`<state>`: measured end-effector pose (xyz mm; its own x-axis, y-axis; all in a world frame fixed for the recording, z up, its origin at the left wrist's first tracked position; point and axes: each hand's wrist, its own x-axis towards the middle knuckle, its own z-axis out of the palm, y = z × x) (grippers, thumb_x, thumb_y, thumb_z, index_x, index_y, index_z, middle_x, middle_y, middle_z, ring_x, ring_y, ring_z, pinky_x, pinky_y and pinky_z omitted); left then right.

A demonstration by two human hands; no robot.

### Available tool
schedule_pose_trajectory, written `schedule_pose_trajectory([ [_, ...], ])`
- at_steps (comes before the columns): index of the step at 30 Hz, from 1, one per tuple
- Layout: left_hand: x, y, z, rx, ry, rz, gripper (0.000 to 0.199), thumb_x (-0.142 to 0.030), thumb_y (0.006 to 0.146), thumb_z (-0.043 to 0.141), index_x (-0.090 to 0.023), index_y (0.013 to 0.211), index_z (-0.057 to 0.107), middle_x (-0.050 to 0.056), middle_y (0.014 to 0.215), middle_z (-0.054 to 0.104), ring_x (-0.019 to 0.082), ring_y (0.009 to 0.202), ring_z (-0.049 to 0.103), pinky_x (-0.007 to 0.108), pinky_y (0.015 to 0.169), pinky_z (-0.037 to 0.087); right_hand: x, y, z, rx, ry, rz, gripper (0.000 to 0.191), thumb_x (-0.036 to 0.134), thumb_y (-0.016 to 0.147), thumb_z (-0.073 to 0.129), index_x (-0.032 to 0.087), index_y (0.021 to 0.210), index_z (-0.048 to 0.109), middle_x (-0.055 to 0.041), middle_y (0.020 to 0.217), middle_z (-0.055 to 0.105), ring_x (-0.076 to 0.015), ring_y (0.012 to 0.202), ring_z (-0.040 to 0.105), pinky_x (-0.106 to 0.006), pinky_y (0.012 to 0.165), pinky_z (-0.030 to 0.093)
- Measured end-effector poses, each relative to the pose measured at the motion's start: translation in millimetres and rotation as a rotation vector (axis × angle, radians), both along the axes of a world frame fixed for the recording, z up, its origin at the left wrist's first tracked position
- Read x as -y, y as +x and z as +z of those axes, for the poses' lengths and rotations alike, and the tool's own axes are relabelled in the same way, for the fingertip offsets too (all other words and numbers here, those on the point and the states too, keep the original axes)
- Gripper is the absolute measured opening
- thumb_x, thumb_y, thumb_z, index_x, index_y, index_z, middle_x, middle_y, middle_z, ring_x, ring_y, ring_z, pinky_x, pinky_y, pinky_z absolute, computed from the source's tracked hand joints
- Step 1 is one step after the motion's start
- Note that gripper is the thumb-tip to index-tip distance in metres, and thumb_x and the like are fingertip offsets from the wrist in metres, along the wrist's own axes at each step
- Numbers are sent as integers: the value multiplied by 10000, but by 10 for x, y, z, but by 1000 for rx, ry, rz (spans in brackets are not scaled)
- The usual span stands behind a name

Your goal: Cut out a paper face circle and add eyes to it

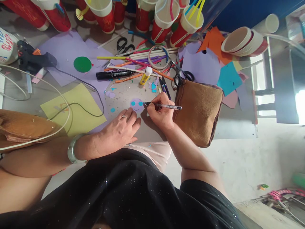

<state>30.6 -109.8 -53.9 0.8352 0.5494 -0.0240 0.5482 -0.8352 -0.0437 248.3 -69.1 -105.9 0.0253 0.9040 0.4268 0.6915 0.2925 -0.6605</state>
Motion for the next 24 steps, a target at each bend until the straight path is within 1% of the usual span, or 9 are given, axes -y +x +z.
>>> schedule_pose_trajectory([
  [3,-3,-1,9,3,-17,4,641,-490,1019,682,7,1421,628,285,1400,665,403,1355,622,483,1163,445,8,6,-2,12,-13,-19,143,184,765,615,261,759,495,46,617,517,-127,511,453,-314,513,469],
  [6,-7,0,14,-7,-7,0,643,-503,1024,671,2,1420,631,273,1381,675,395,1339,633,471,1153,457,23,10,-4,-7,19,-41,136,198,779,619,268,772,503,36,631,535,-143,527,476,-324,500,462],
  [9,-11,-1,24,-19,17,-16,659,-531,1024,661,7,1404,639,273,1352,682,391,1294,657,466,1118,484,39,13,-3,-44,32,-16,113,215,807,621,268,797,521,33,640,549,-150,536,508,-324,499,463],
  [12,-16,-3,39,-19,17,-22,649,-529,1030,651,10,1392,639,282,1349,682,377,1265,669,465,1115,482,42,18,-12,-77,5,11,94,238,836,624,259,816,534,32,661,572,-137,523,527,-313,506,470],
  [15,-20,-3,55,-25,4,-20,661,-532,1015,676,12,1389,640,278,1335,688,378,1263,668,461,1109,485,33,29,-36,-107,10,4,90,256,844,624,259,825,536,30,667,568,-136,512,536,-312,505,466],
  [20,-27,-9,78,-26,-2,-34,675,-523,1017,676,31,1401,630,292,1347,683,386,1276,667,469,1132,476,18,31,-62,-139,55,-3,87,260,840,628,267,837,542,30,656,568,-147,503,549,-309,488,436],
  [24,-24,-11,74,-21,-7,-25,669,-528,1015,678,22,1394,639,283,1338,686,380,1270,667,472,1151,469,18,3,-32,-151,71,3,98,228,824,626,269,815,537,37,637,559,-144,491,532,-308,482,417],
])
